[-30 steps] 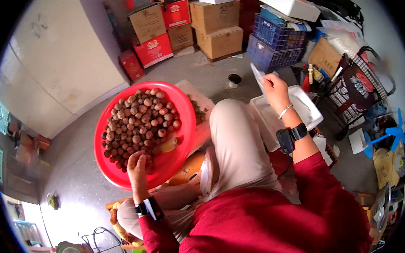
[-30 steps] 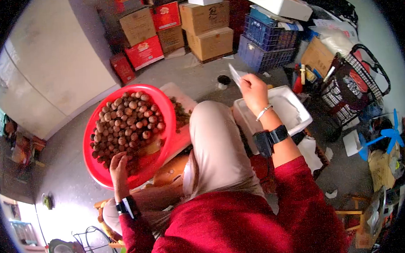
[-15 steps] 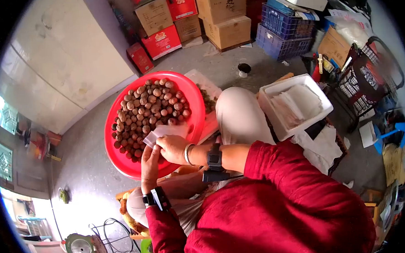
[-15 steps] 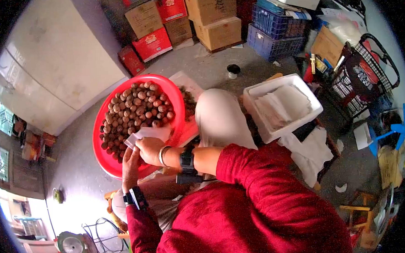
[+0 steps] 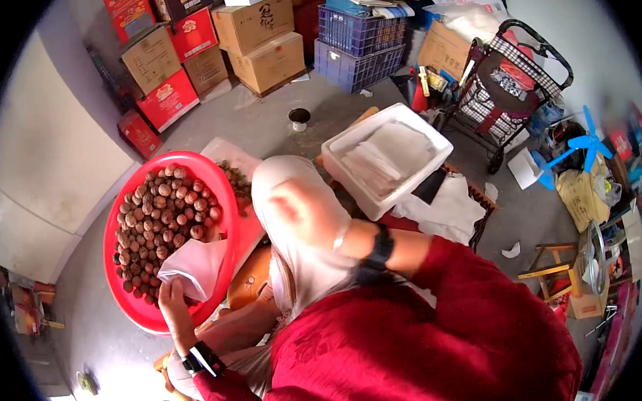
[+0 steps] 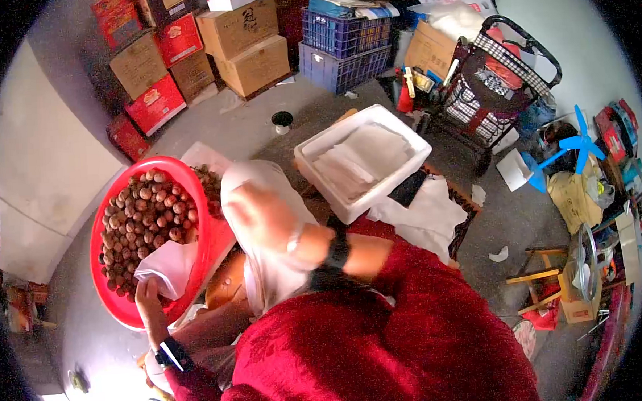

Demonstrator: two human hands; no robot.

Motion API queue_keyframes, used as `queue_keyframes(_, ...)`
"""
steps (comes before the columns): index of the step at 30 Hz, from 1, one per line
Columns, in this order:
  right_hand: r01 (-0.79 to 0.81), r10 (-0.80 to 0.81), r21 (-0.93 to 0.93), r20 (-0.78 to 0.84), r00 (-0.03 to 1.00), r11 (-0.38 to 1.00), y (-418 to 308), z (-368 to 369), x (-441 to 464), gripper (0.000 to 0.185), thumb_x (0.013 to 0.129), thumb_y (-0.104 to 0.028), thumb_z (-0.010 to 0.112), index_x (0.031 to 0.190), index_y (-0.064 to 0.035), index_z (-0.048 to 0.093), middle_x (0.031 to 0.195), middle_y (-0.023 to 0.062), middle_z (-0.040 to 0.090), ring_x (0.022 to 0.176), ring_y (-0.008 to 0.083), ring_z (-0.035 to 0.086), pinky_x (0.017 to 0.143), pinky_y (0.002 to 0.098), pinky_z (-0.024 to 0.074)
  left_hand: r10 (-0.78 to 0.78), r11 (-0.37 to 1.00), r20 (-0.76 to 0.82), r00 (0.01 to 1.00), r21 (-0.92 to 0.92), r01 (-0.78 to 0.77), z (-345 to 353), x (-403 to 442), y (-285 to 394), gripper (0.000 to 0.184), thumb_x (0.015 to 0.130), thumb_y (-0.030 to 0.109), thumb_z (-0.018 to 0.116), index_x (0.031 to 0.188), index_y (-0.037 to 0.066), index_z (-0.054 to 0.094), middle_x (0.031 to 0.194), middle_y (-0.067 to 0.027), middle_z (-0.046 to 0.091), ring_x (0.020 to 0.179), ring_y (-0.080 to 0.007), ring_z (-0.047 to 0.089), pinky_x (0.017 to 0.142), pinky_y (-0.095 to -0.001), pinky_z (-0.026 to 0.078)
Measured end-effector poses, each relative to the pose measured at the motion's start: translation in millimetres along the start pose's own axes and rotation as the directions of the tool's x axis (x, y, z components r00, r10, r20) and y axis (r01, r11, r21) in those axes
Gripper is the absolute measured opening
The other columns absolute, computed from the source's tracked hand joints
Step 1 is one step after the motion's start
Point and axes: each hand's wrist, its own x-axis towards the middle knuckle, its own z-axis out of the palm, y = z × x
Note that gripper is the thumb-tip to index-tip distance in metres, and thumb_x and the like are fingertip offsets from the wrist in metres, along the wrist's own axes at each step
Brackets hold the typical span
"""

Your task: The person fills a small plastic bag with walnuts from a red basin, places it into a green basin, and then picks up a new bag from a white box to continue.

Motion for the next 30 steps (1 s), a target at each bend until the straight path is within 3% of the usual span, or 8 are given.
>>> queue_keyframes(5, -0.51, 0.401, -0.079, -0.521, 0.753, 0.856, 113.7, -119.3, -71.7, 0.006, 0.089, -0.002, 0.058, 0.09, -0.0072, 0.056, 0.079, 0.0057, 0.057, 0.069, 0.0158, 0.055, 0.064, 0.0294, 0.0476, 0.008, 0.989, -0.035, 0.999, -0.145, -0.013, -3.0, -3.0, -1.6, 0.016, 0.095, 0.018, 0.055, 0.094, 0.004, 0.063, 0.083, 0.0045, 0.056, 0.071, -0.0057, 0.05, 0.06, -0.021, 0.041)
queue_keyframes(7, -0.429, 0.137, -0.225, -0.734, 0.665, 0.875, 184.9, -162.9, -121.0, 0.008, 0.086, 0.001, 0.058, 0.091, -0.005, 0.058, 0.08, 0.008, 0.057, 0.074, 0.0184, 0.055, 0.069, 0.0305, 0.0478, 0.045, 0.989, -0.052, 0.998, -0.135, -0.052, -4.8, 1.0, -9.7, 0.016, 0.095, 0.017, 0.055, 0.094, 0.004, 0.063, 0.083, 0.0042, 0.056, 0.072, -0.006, 0.05, 0.061, -0.0211, 0.042)
queue_keyframes(12, -0.914, 0.476, -0.306, -0.783, 0.4, 0.265, 254.6, -229.3, -191.0, 0.014, 0.083, -0.016, 0.06, 0.084, -0.0019, 0.063, 0.089, 0.0193, 0.066, 0.084, 0.0347, 0.064, 0.074, 0.0383, 0.051, -0.039, 0.965, -0.017, 0.999, -0.26, 0.034, -5.5, 2.3, -11.1, 0.016, 0.095, 0.019, 0.056, 0.095, 0.004, 0.062, 0.084, 0.0038, 0.056, 0.073, -0.0062, 0.051, 0.062, -0.0217, 0.042)
queue_keyframes(14, -0.216, 0.956, -0.973, -0.132, 0.261, -0.075, 270.4, -248.5, -188.6, 0.017, 0.082, -0.021, 0.064, 0.086, -0.004, 0.064, 0.087, 0.018, 0.067, 0.082, 0.0356, 0.064, 0.073, 0.0414, 0.0519, -0.068, 0.971, 0.003, 0.998, -0.23, 0.067, -9.0, 0.4, -7.6, 0.017, 0.095, 0.019, 0.055, 0.096, 0.004, 0.062, 0.085, 0.0034, 0.056, 0.074, -0.0064, 0.051, 0.064, -0.022, 0.043)
queue_keyframes(16, -0.2, 0.957, -0.98, -0.037, 0.286, 0.021, 281.3, -261.1, -198.4, 0.019, 0.083, -0.022, 0.063, 0.091, -0.0047, 0.065, 0.086, 0.0155, 0.068, 0.081, 0.0356, 0.064, 0.07, 0.0436, 0.0521, -0.098, 0.974, 0.022, 0.995, -0.201, 0.101, -9.0, -0.9, -5.2, 0.017, 0.095, 0.019, 0.055, 0.096, 0.004, 0.062, 0.086, 0.0031, 0.057, 0.075, -0.0065, 0.051, 0.065, -0.0222, 0.043)
queue_keyframes(20, -0.863, 0.95, -0.493, -0.205, 0.234, 0.106, 313.1, -268.9, -229.4, 0.025, 0.086, -0.025, 0.061, 0.095, -0.0025, 0.067, 0.093, 0.0138, 0.069, 0.08, 0.0338, 0.064, 0.067, 0.0452, 0.0506, -0.085, 0.97, -0.037, 0.996, -0.231, 0.074, -5.8, 0.6, -9.4, 0.017, 0.096, 0.02, 0.054, 0.096, 0.004, 0.062, 0.084, 0.0035, 0.056, 0.073, -0.0065, 0.052, 0.063, -0.022, 0.044)
queue_keyframes(25, -0.993, 0.988, -0.05, -0.117, -0.101, -0.108, 311.2, -271.4, -216.7, 0.021, 0.088, -0.025, 0.062, 0.081, -0.0058, 0.061, 0.068, 0.0083, 0.058, 0.059, 0.0216, 0.057, 0.047, 0.0395, 0.0413, -0.012, 0.998, -0.016, 1.0, -0.059, 0.011, -5.9, 0.7, -5.7, 0.018, 0.096, 0.021, 0.053, 0.094, 0.004, 0.061, 0.083, 0.0039, 0.056, 0.071, -0.0065, 0.051, 0.061, -0.0222, 0.045)
queue_keyframes(30, -0.99, 0.989, 0.109, -0.101, -0.104, -0.093, 356.0, -268.7, -245.8, 0.016, 0.09, -0.022, 0.06, 0.08, -0.01, 0.06, 0.065, 0.0043, 0.056, 0.053, 0.018, 0.053, 0.043, 0.035, 0.0379, -0.039, 0.993, -0.007, 0.999, -0.11, 0.038, -5.4, 1.4, -5.7, 0.018, 0.096, 0.021, 0.054, 0.095, 0.004, 0.061, 0.084, 0.004, 0.056, 0.072, -0.0065, 0.052, 0.063, -0.0218, 0.045)
